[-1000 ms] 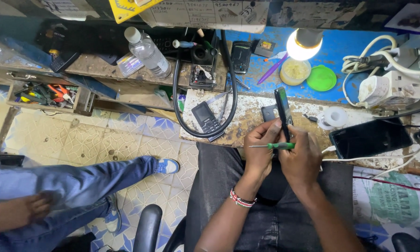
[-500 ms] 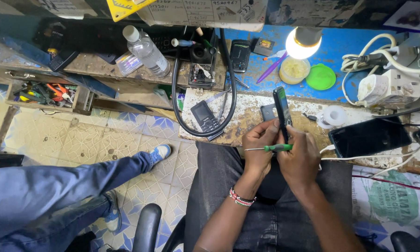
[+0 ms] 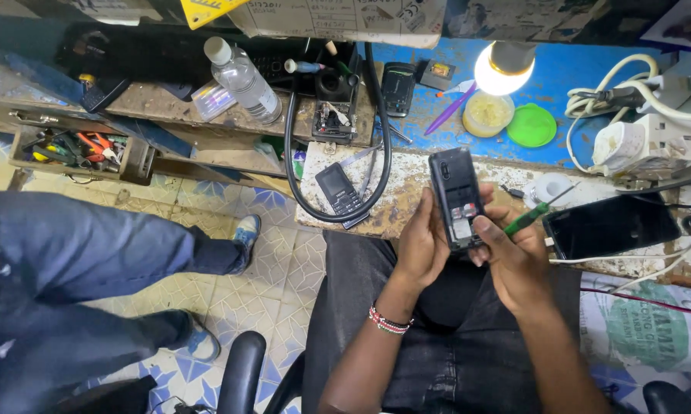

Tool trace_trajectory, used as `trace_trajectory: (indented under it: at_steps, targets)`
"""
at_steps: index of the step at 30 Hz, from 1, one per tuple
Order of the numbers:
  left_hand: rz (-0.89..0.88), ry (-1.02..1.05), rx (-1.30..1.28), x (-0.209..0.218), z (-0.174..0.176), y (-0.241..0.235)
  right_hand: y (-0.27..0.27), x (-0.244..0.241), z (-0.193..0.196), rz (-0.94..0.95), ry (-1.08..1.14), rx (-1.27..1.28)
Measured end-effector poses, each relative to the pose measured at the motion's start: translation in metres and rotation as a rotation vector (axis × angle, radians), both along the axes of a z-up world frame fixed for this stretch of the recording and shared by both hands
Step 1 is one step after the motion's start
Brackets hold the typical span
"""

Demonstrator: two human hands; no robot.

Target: The person removes the back cover of a black mobile phone, uses a green screwdriver to unscrew internal components, and then reassembles the phone by replacing the back cover. The work is performed at a cluttered electronics repair workbench with tools and other devices visible.

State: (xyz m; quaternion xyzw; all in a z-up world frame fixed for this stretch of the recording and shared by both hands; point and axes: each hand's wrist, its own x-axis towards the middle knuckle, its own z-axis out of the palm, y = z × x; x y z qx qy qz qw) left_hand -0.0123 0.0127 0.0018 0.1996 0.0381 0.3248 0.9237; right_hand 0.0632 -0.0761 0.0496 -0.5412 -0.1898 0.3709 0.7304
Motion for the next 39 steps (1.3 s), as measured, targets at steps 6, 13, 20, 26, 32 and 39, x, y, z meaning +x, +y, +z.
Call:
trace_trajectory:
  at_steps: [6, 13, 20, 26, 32, 39]
  targets:
    - [0.016, -0.053, 0.073, -0.003, 0.013, 0.002, -0.008, -0.009, 0.009, -0.104, -0.534, -0.259]
    - [0.072, 0.088, 0.112, -0.004, 0.009, 0.0, 0.004, -0.029, 0.023, -0.101, -0.608, -0.201]
    - [0.129, 0.329, 0.068, -0.014, 0.022, 0.009, -0.004, -0.024, 0.005, 0.122, -0.556, -0.405]
    - [-0.022, 0.043, -0.152, -0.019, 0.009, 0.022, -0.035, -0.015, -0.005, -0.058, -0.709, -0.381]
    - [-0.255, -0.138, -0.295, -0.025, -0.014, 0.034, -0.046, -0.026, 0.054, -0.115, -0.854, -0.638]
    - [-0.358, -0.179, -0.291, -0.025, -0.025, 0.037, -0.042, -0.03, 0.054, -0.143, -0.939, -0.596]
